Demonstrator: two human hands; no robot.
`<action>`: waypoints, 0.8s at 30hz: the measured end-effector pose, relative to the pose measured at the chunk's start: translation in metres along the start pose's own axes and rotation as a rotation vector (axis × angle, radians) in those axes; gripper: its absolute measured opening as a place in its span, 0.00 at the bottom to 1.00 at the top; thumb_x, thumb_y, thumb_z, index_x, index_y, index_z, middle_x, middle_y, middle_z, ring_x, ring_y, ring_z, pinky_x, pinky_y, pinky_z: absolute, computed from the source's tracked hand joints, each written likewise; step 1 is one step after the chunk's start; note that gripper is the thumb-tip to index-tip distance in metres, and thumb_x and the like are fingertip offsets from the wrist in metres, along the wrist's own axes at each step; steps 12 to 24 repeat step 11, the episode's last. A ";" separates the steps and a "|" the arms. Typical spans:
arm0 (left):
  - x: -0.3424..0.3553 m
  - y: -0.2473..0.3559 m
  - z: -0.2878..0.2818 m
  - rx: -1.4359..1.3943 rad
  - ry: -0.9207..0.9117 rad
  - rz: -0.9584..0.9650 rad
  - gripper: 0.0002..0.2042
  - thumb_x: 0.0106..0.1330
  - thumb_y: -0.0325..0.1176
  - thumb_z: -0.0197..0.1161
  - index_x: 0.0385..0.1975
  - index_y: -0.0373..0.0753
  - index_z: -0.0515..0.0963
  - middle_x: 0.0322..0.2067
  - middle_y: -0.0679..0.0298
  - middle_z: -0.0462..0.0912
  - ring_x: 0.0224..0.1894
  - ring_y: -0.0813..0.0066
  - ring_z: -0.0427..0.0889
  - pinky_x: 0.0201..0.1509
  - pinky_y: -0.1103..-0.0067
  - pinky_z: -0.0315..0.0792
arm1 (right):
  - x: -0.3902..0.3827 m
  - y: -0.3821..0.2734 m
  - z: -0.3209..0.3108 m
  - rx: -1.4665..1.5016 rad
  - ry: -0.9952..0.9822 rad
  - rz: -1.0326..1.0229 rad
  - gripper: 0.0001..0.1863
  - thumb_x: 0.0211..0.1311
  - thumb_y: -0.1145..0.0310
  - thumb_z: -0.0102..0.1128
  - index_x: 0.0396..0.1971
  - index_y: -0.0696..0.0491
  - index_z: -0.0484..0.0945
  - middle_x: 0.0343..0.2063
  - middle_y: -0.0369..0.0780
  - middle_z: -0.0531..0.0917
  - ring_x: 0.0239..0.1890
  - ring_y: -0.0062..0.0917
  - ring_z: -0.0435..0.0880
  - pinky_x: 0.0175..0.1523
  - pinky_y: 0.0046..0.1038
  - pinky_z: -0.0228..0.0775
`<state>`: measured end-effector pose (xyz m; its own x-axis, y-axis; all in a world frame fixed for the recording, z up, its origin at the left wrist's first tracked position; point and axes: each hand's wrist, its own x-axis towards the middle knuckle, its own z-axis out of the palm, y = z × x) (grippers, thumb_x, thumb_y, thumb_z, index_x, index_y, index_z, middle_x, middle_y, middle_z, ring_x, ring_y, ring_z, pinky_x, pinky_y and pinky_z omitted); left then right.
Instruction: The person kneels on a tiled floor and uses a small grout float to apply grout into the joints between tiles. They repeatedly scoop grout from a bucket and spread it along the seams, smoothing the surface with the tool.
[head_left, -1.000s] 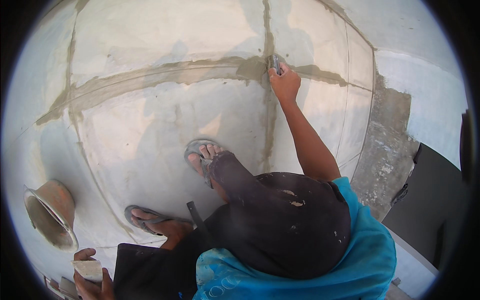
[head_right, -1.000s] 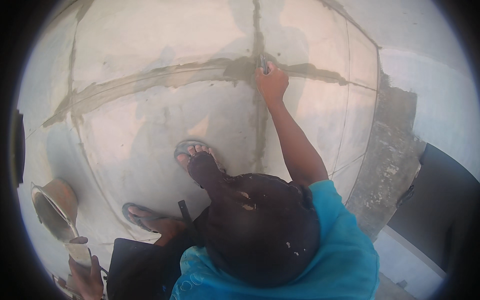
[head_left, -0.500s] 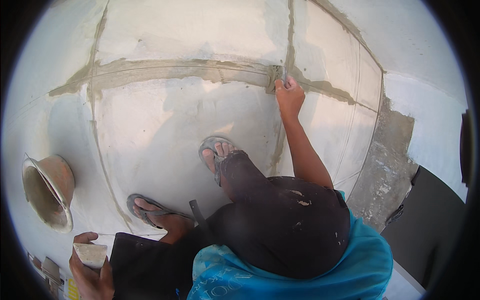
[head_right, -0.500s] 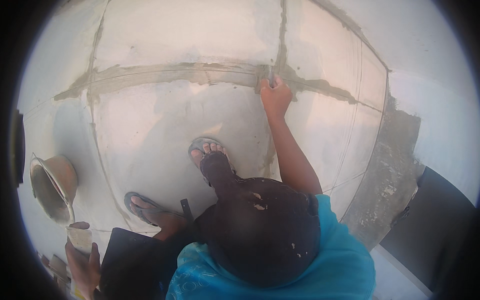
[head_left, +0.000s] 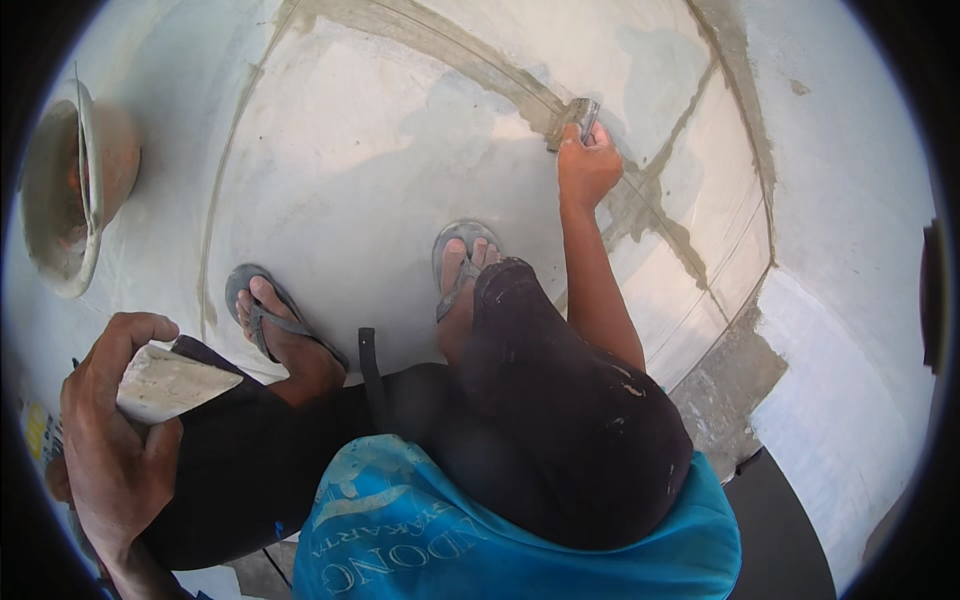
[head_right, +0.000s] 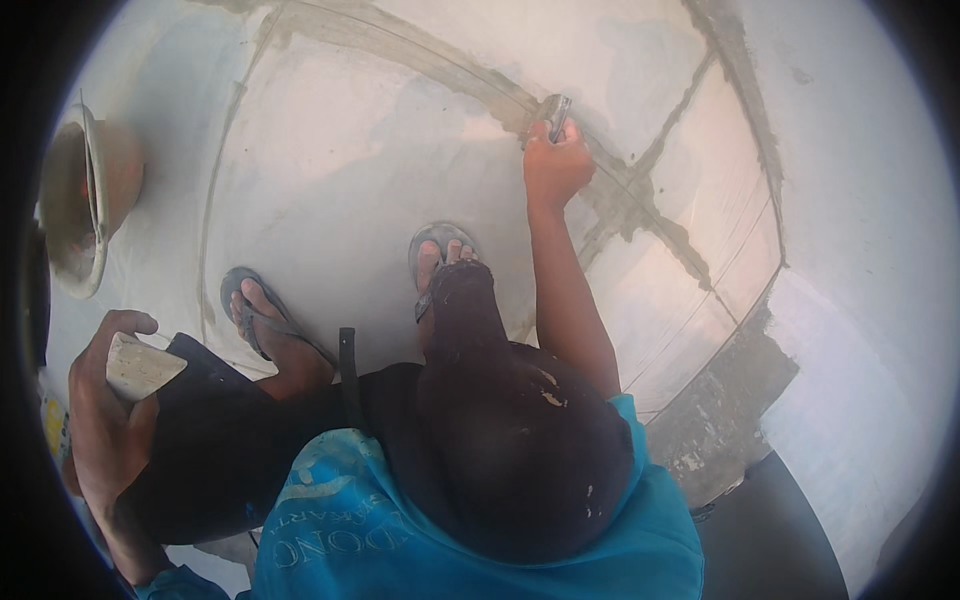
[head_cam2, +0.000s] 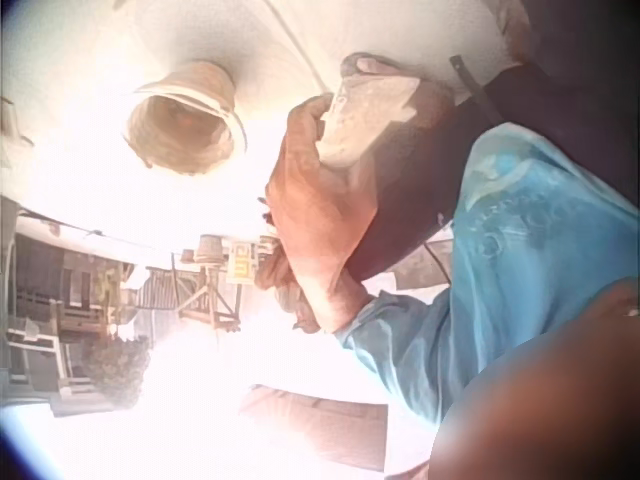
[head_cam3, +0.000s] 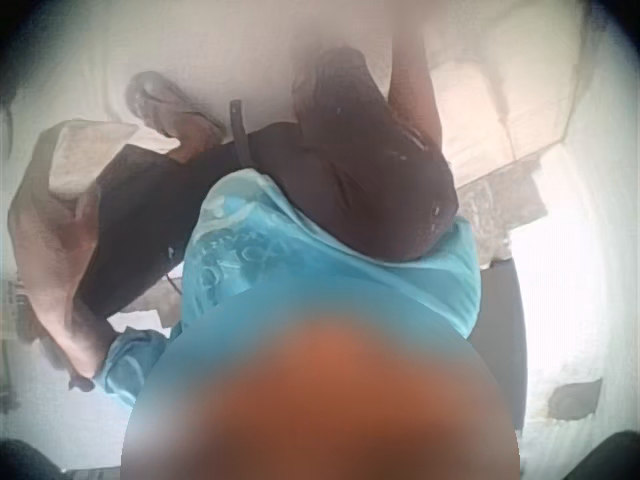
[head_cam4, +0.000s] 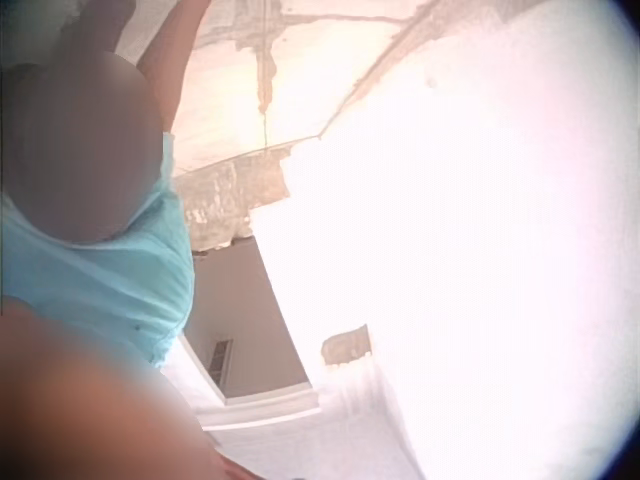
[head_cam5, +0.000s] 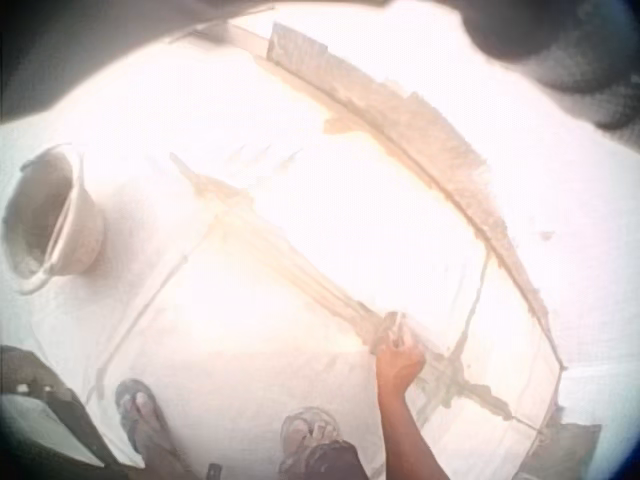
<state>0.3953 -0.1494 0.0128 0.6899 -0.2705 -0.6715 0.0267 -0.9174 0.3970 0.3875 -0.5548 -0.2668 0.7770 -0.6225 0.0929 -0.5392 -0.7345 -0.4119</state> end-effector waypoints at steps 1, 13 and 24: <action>0.002 -0.001 -0.005 -0.108 -0.060 -0.038 0.26 0.39 0.12 0.57 0.44 0.38 0.72 0.40 0.54 0.79 0.47 0.52 0.78 0.54 0.71 0.69 | 0.002 -0.016 0.009 0.011 -0.039 0.011 0.11 0.49 0.64 0.58 0.26 0.57 0.80 0.16 0.43 0.80 0.21 0.37 0.79 0.33 0.37 0.70; -0.018 -0.031 -0.028 -0.199 -0.017 0.262 0.22 0.52 0.25 0.64 0.47 0.30 0.68 0.29 0.50 0.81 0.31 0.54 0.84 0.32 0.67 0.77 | 0.021 -0.124 0.077 0.297 -0.484 -0.058 0.18 0.53 0.63 0.62 0.41 0.58 0.80 0.29 0.41 0.84 0.30 0.24 0.81 0.39 0.30 0.72; -0.018 -0.031 -0.028 -0.199 -0.017 0.262 0.22 0.52 0.25 0.64 0.47 0.30 0.68 0.29 0.50 0.81 0.31 0.54 0.84 0.32 0.67 0.77 | 0.021 -0.124 0.077 0.297 -0.484 -0.058 0.18 0.53 0.63 0.62 0.41 0.58 0.80 0.29 0.41 0.84 0.30 0.24 0.81 0.39 0.30 0.72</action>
